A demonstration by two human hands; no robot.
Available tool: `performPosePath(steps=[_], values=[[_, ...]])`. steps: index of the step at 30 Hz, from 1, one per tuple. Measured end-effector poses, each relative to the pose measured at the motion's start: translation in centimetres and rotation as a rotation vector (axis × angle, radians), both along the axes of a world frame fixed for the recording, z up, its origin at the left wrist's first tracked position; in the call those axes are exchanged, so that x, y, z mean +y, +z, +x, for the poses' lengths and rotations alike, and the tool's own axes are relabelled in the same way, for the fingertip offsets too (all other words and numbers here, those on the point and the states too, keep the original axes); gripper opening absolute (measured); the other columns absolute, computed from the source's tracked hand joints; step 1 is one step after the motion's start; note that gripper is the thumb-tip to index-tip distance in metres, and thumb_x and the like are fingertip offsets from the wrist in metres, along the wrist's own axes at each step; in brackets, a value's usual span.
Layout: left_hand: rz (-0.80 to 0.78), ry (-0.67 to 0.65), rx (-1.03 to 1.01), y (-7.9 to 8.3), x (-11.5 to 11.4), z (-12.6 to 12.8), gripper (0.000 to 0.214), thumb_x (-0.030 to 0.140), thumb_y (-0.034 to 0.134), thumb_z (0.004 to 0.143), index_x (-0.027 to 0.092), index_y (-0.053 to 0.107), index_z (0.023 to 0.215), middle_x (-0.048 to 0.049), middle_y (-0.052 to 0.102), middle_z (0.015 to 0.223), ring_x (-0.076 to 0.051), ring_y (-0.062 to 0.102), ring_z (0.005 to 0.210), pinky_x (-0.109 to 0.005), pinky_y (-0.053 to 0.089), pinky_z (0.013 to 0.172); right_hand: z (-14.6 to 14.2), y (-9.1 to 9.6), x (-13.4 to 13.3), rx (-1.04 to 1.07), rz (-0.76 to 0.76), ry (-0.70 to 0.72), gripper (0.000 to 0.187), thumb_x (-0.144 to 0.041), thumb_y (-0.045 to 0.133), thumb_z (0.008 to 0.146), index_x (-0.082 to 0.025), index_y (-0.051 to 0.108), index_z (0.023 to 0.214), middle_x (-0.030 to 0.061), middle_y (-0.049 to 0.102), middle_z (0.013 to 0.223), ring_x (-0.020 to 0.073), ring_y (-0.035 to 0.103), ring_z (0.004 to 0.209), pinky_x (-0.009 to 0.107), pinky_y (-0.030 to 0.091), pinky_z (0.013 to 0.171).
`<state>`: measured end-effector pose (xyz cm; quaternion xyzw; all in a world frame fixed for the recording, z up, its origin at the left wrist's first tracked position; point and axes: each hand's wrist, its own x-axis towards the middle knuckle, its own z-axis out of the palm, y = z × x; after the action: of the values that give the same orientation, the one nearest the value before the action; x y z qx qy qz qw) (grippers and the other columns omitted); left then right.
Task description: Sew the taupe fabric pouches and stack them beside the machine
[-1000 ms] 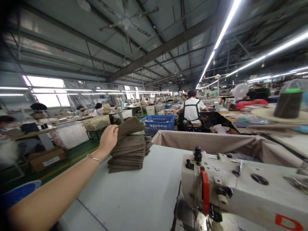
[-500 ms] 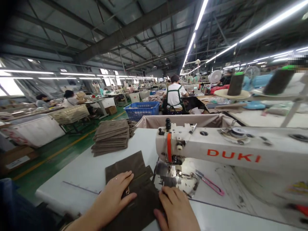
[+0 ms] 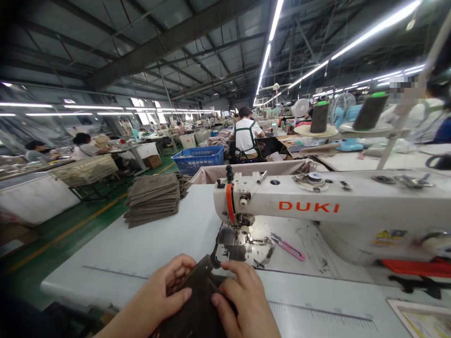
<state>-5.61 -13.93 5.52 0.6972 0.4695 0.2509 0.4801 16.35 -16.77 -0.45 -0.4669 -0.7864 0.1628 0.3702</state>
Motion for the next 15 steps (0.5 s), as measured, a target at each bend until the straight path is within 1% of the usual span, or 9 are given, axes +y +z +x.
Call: performPosePath(steps=[1, 2, 4, 5, 8, 10, 12, 15], values=[[-0.06, 0.004, -0.08, 0.2, -0.5, 0.1, 0.019, 0.024, 0.06, 0.081, 0.019, 0.058, 0.099, -0.0007, 0.065, 0.087, -0.019, 0.062, 0.084, -0.027, 0.048, 0.075, 0.2, 0.5, -0.2, -0.012, -0.012, 0.037, 0.01, -0.024, 0.056, 0.093, -0.024, 0.065, 0.089, 0.0081, 0.058, 0.131, 0.0256, 0.051, 0.124, 0.043, 0.046, 0.102], [-0.088, 0.016, -0.121, 0.3, -0.9, 0.2, 0.021, 0.03, 0.064, 0.082, 0.018, 0.061, 0.1, -0.0023, 0.066, 0.089, -0.021, 0.063, 0.087, -0.028, 0.048, 0.077, 0.4, 1.0, -0.4, -0.018, -0.028, 0.068, 0.009, -0.024, 0.058, 0.092, -0.025, 0.066, 0.091, 0.0072, 0.058, 0.131, 0.0252, 0.052, 0.123, 0.042, 0.046, 0.103], [-0.105, 0.058, -0.167, 0.2, -1.4, 0.3, 0.025, 0.037, 0.068, 0.082, 0.016, 0.066, 0.096, -0.0044, 0.069, 0.09, -0.022, 0.064, 0.088, -0.029, 0.049, 0.079, 0.6, 1.7, -0.7, 0.003, -0.062, 0.101, 0.01, -0.025, 0.058, 0.091, -0.026, 0.067, 0.092, 0.0057, 0.06, 0.128, 0.0242, 0.055, 0.12, 0.04, 0.047, 0.101], [-0.109, 0.083, -0.195, 0.1, -1.6, 0.4, 0.025, 0.037, 0.069, 0.082, 0.016, 0.068, 0.094, -0.0051, 0.07, 0.091, -0.023, 0.064, 0.089, -0.03, 0.049, 0.08, 0.7, 2.0, -0.9, 0.026, -0.076, 0.103, 0.011, -0.026, 0.057, 0.092, -0.026, 0.068, 0.091, 0.0052, 0.062, 0.125, 0.0235, 0.056, 0.117, 0.039, 0.048, 0.099], [-0.124, 0.161, -0.274, -0.2, -2.4, 0.8, 0.027, 0.034, 0.072, 0.079, 0.017, 0.069, 0.099, -0.0061, 0.072, 0.094, -0.024, 0.066, 0.091, -0.031, 0.051, 0.083, 0.7, 2.5, -1.4, 0.09, -0.102, 0.093, 0.018, -0.027, 0.052, 0.095, -0.025, 0.068, 0.087, 0.0043, 0.067, 0.11, 0.0206, 0.062, 0.105, 0.035, 0.051, 0.092], [-0.125, 0.226, -0.293, -0.3, -2.9, 1.1, 0.03, 0.032, 0.076, 0.075, 0.018, 0.069, 0.1, -0.0058, 0.074, 0.094, -0.024, 0.068, 0.091, -0.031, 0.052, 0.085, 0.8, 2.8, -1.7, 0.103, -0.12, 0.095, 0.017, -0.026, 0.054, 0.093, -0.026, 0.069, 0.086, 0.003, 0.067, 0.101, 0.0193, 0.063, 0.097, 0.034, 0.052, 0.088], [-0.134, 0.274, -0.302, -0.1, -3.4, 1.4, 0.03, 0.03, 0.078, 0.072, 0.018, 0.07, 0.098, -0.0056, 0.074, 0.093, -0.024, 0.069, 0.092, -0.031, 0.053, 0.086, 0.8, 3.1, -2.0, 0.121, -0.132, 0.072, 0.014, -0.025, 0.057, 0.09, -0.026, 0.069, 0.082, 0.0021, 0.068, 0.097, 0.0195, 0.064, 0.094, 0.034, 0.051, 0.086], [-0.193, 0.304, -0.37, 0.3, -3.9, 1.8, 0.03, 0.033, 0.08, 0.071, 0.018, 0.072, 0.095, -0.0065, 0.075, 0.091, -0.025, 0.07, 0.09, -0.032, 0.054, 0.084, 0.8, 3.5, -2.3, 0.186, -0.146, 0.008, 0.01, -0.023, 0.06, 0.085, -0.026, 0.067, 0.078, 0.0017, 0.07, 0.097, 0.0205, 0.064, 0.092, 0.036, 0.051, 0.085]])
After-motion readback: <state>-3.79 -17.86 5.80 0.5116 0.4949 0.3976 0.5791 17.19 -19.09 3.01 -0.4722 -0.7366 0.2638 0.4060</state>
